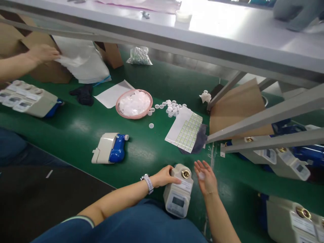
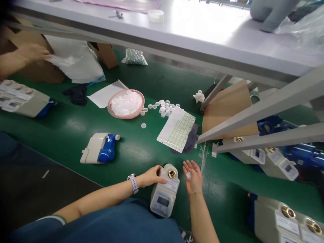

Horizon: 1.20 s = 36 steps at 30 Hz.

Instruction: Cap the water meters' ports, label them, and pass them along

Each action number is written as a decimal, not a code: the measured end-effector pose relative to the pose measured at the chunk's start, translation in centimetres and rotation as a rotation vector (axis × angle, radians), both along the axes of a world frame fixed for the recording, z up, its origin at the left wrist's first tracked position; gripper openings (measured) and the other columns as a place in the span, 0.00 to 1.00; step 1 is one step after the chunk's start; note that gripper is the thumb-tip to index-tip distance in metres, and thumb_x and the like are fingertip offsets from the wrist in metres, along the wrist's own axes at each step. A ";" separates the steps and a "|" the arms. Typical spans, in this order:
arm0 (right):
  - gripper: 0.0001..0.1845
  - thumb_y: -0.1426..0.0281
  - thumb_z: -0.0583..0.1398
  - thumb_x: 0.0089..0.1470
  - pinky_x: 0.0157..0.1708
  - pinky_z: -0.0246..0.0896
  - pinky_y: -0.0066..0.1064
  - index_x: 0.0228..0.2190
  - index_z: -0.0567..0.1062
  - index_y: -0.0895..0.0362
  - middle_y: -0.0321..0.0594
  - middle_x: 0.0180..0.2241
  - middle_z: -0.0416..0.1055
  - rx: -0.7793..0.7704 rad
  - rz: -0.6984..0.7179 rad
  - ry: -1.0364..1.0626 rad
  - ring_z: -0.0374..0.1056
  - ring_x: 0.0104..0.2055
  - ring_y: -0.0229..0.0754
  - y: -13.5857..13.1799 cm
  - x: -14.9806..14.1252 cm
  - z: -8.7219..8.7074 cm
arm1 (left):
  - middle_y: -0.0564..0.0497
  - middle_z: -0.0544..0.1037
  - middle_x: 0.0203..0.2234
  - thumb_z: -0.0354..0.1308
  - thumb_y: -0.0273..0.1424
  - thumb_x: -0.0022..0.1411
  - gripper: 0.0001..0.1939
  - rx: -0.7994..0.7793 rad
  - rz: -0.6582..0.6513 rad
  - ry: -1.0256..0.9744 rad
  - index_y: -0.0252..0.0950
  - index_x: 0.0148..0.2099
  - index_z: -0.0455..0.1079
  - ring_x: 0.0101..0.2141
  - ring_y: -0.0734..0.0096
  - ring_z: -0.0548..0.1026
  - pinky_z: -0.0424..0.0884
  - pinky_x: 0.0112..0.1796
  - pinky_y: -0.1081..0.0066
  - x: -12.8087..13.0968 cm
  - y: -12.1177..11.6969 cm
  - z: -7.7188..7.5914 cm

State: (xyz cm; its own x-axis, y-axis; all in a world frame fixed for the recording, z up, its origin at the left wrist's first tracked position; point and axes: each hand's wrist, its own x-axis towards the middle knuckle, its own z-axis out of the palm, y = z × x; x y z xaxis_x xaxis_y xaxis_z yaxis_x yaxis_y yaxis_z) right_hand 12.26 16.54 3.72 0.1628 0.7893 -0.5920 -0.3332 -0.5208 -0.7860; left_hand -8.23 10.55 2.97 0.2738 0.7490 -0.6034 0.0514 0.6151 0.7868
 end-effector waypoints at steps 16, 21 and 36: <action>0.20 0.63 0.48 0.59 0.55 0.55 0.41 0.51 0.63 0.54 0.45 0.51 0.70 0.433 0.758 -0.604 0.65 0.52 0.42 -2.3 -3.5 2.8 | 0.46 0.73 0.38 0.70 0.46 0.39 0.35 0.041 -0.015 0.065 0.32 0.45 0.63 0.39 0.61 0.70 0.64 0.35 0.70 0.4 0.2 -1.3; 0.17 0.62 0.49 0.58 0.49 0.59 0.38 0.45 0.69 0.55 0.44 0.42 0.75 0.427 0.758 -0.694 0.69 0.45 0.43 -1.9 -4.5 2.8 | 0.47 0.72 0.37 0.70 0.45 0.39 0.33 0.048 -0.021 0.064 0.32 0.43 0.64 0.38 0.62 0.70 0.64 0.35 0.70 0.4 0.2 -1.5; 0.23 0.54 0.45 0.57 0.44 0.60 0.37 0.32 0.72 0.54 0.44 0.34 0.75 0.039 0.873 -0.831 0.70 0.40 0.46 1.6 -6.6 2.0 | 0.46 0.67 0.39 0.72 0.44 0.33 0.34 -0.026 -0.010 0.035 0.38 0.40 0.60 0.40 0.55 0.68 0.65 0.37 0.64 -0.1 0.8 -1.1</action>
